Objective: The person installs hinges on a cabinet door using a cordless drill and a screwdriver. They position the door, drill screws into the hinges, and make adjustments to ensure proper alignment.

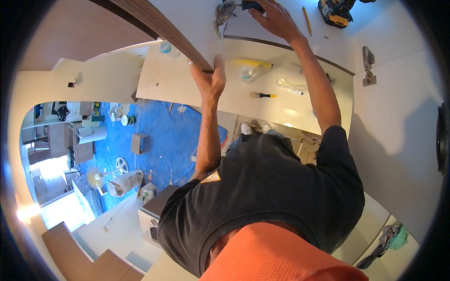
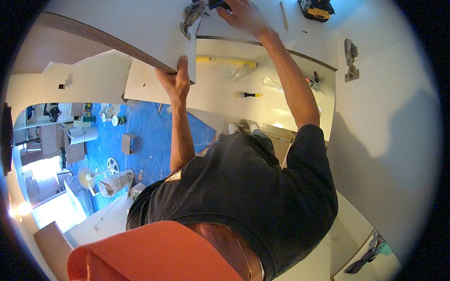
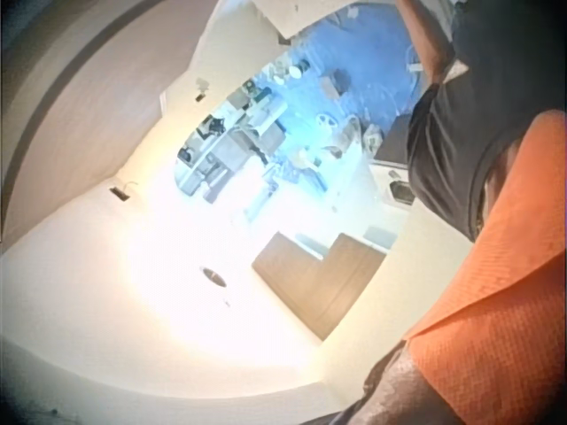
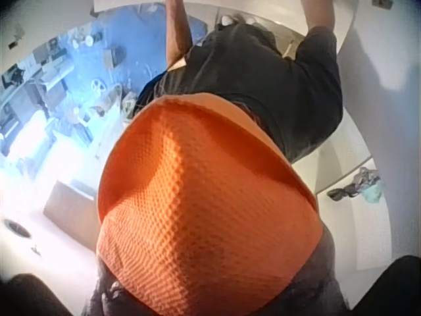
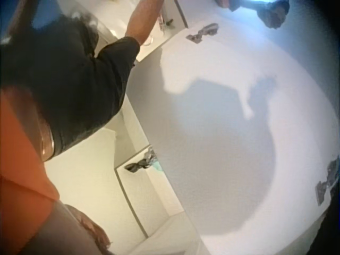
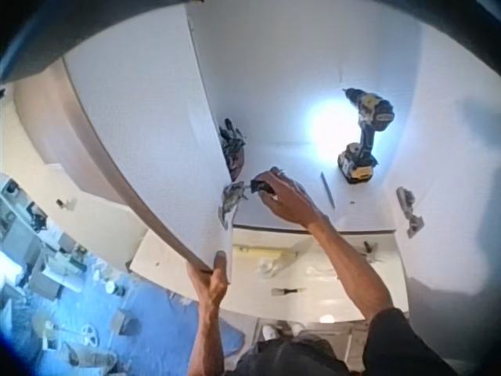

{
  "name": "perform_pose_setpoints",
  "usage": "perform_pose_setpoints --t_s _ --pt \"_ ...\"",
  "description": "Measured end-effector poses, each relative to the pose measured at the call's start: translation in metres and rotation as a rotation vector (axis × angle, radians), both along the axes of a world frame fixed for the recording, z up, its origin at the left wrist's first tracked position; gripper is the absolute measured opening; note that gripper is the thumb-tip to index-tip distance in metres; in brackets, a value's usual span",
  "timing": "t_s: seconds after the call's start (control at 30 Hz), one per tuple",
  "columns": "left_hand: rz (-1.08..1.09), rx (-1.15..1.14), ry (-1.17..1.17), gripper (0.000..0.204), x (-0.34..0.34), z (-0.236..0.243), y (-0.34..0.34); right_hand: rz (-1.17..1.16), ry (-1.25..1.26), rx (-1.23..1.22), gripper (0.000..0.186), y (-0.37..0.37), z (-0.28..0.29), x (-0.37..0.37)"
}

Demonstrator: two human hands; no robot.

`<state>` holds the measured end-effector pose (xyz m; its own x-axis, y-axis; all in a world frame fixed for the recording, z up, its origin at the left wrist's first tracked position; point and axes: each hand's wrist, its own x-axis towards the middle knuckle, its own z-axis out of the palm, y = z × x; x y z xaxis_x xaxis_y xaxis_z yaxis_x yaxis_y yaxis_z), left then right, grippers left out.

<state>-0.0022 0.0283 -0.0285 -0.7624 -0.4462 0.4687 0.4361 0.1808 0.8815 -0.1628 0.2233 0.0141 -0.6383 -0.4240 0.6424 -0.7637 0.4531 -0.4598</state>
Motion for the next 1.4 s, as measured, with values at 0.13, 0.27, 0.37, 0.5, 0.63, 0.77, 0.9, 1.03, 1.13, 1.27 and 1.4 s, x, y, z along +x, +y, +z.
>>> perform_pose_setpoints --t_s 0.13,0.27,0.37,0.5,0.63,0.77,0.9,1.03,1.13,1.27,1.4 --pt "-0.004 -0.004 0.044 0.033 0.0 -0.002 -0.001 0.061 0.007 -0.064 0.026 -0.007 0.0 -0.012" --pt "0.024 0.024 0.037 0.029 -0.001 -0.005 -0.001 0.106 -0.056 -0.097 0.026 0.0 -0.016 -0.025" --pt "0.02 -0.008 -0.033 0.028 0.0 -0.005 -0.002 0.139 -0.069 -0.154 0.026 -0.001 -0.023 -0.027" --pt "0.05 -0.059 -0.022 0.029 0.001 -0.005 -0.003 0.157 -0.072 -0.186 0.027 -0.002 -0.025 -0.03" --pt "0.056 -0.068 -0.026 0.029 0.0 -0.002 -0.003 0.157 -0.134 -0.164 0.027 -0.001 -0.029 -0.035" --pt "0.08 -0.081 -0.03 0.028 0.001 0.0 -0.002 0.165 -0.167 -0.189 0.026 -0.005 -0.037 -0.034" --pt "0.096 -0.046 -0.072 0.024 0.002 0.0 -0.001 0.163 -0.221 -0.231 0.022 -0.006 -0.041 -0.039" --pt "0.072 -0.055 0.003 0.018 0.001 0.001 -0.001 0.391 -0.717 -0.22 0.023 -0.003 -0.033 -0.057" --pt "0.061 -0.054 0.003 0.016 0.001 0.004 -0.001 0.467 -1.046 -0.253 0.03 0.003 -0.026 -0.065" --pt "0.077 -0.04 -0.022 0.014 0.003 0.008 0.002 0.53 -1.193 -0.156 0.03 0.011 -0.016 -0.076" --pt "0.113 -0.069 0.016 0.012 0.001 0.006 0.0 0.403 -0.964 0.097 0.037 0.006 -0.023 -0.075"
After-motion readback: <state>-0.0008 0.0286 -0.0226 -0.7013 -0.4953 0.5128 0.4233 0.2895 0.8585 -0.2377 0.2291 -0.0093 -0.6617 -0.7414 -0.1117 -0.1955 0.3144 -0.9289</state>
